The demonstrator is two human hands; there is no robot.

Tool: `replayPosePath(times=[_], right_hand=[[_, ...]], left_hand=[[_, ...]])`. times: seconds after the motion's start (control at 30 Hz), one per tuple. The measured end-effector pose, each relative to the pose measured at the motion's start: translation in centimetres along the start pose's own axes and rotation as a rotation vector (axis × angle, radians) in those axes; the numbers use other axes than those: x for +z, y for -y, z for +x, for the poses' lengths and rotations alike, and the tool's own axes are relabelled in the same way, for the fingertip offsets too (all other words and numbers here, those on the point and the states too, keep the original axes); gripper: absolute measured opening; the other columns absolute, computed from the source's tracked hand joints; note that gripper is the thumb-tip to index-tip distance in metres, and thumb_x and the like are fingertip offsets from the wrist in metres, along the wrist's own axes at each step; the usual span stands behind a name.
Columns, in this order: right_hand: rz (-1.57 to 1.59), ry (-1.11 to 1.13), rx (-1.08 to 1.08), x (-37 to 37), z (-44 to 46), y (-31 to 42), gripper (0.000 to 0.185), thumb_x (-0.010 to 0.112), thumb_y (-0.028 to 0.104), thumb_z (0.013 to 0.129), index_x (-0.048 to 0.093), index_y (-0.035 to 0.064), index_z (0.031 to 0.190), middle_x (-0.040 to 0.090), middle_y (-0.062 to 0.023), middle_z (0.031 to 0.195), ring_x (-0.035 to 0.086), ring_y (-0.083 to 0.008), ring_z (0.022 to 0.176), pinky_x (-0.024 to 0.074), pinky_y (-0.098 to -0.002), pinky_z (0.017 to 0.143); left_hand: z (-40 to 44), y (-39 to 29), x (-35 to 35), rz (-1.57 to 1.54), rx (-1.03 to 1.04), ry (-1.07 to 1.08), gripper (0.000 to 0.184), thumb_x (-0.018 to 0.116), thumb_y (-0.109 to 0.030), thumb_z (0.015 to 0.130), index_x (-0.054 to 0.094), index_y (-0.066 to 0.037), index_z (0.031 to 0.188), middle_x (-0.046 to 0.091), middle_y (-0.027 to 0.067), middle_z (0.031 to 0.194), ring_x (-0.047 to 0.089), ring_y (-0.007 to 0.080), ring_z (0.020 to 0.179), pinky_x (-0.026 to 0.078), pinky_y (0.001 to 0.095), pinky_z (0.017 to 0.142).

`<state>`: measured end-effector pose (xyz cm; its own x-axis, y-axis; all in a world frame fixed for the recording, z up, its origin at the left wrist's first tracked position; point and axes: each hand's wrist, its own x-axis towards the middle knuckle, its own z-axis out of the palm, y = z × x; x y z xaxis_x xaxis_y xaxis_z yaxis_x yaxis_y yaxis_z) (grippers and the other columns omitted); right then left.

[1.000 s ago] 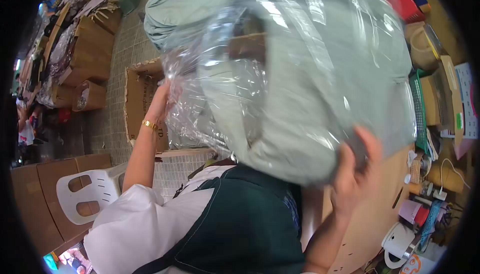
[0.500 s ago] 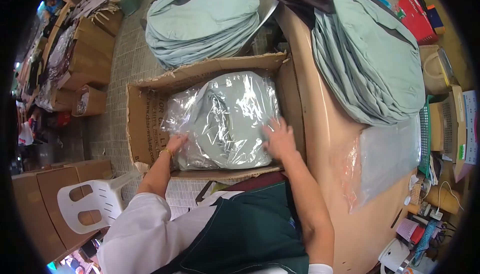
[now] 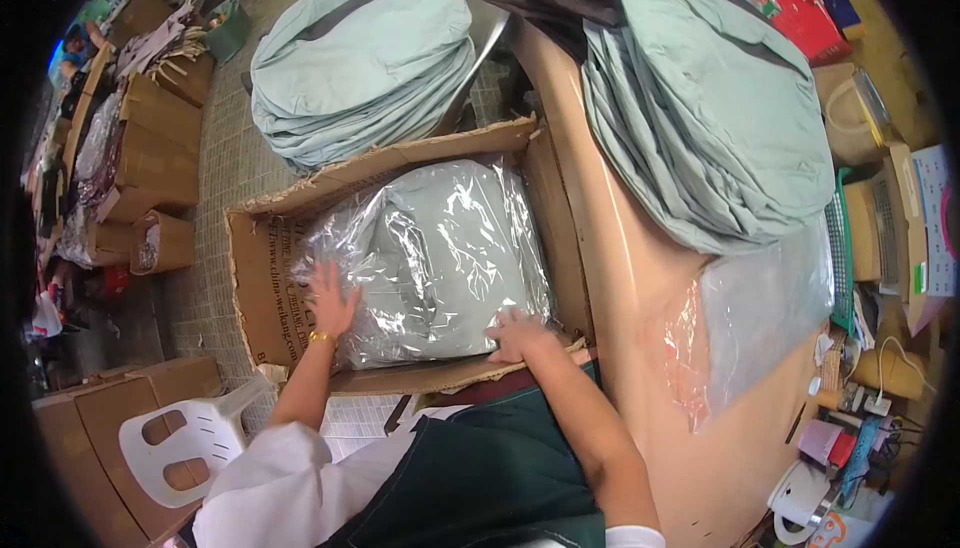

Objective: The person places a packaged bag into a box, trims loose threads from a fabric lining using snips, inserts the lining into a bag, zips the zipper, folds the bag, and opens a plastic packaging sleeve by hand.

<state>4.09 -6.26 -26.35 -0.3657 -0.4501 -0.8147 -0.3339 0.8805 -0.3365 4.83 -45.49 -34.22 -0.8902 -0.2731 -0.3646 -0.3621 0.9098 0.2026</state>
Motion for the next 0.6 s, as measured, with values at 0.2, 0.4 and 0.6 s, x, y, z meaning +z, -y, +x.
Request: replayPosePath(times=[0.2,0.4,0.6], right_hand=[[0.006,0.043,0.286,-0.2,-0.9,-1.0,0.053,0.066,0.039,0.088,0.057,0.0156,0.135,0.043,-0.0117,0.147,0.036,-0.0352,0.139,0.0348,-0.0625,0.106],[0.338,-0.519,-0.15,-1.1,-1.8,1.9,0.04,0.063,0.029,0.09,0.059,0.007,0.123,0.059,-0.0188,0.124,0.057,-0.0354,0.116,0.0463,-0.0446,0.098],[0.812,-0.501,-0.609,-4.3,-22.6,5.3,0.044,0.064,0.025,0.094,0.054,0.0071,0.133,0.062,-0.0151,0.119,0.061,-0.0271,0.111,0.048,-0.037,0.097]], left_hand=[[2.0,-0.1,4.9,-0.031,-0.032,0.275,0.105,0.056,-0.073,0.082,-0.003,-0.032,0.158,-0.009,0.01,0.165,-0.002,0.0429,0.15,0.014,0.0723,0.111],[2.9,2.2,5.2,-0.131,0.158,0.18,0.105,0.065,-0.065,0.08,0.011,-0.017,0.157,0.009,0.0193,0.162,0.011,0.044,0.147,0.017,0.0622,0.115],[3.5,2.8,2.4,-0.228,0.173,-0.552,0.054,0.069,-0.026,0.081,0.053,0.001,0.124,0.053,0.0226,0.124,0.048,0.0405,0.117,0.037,0.0493,0.103]])
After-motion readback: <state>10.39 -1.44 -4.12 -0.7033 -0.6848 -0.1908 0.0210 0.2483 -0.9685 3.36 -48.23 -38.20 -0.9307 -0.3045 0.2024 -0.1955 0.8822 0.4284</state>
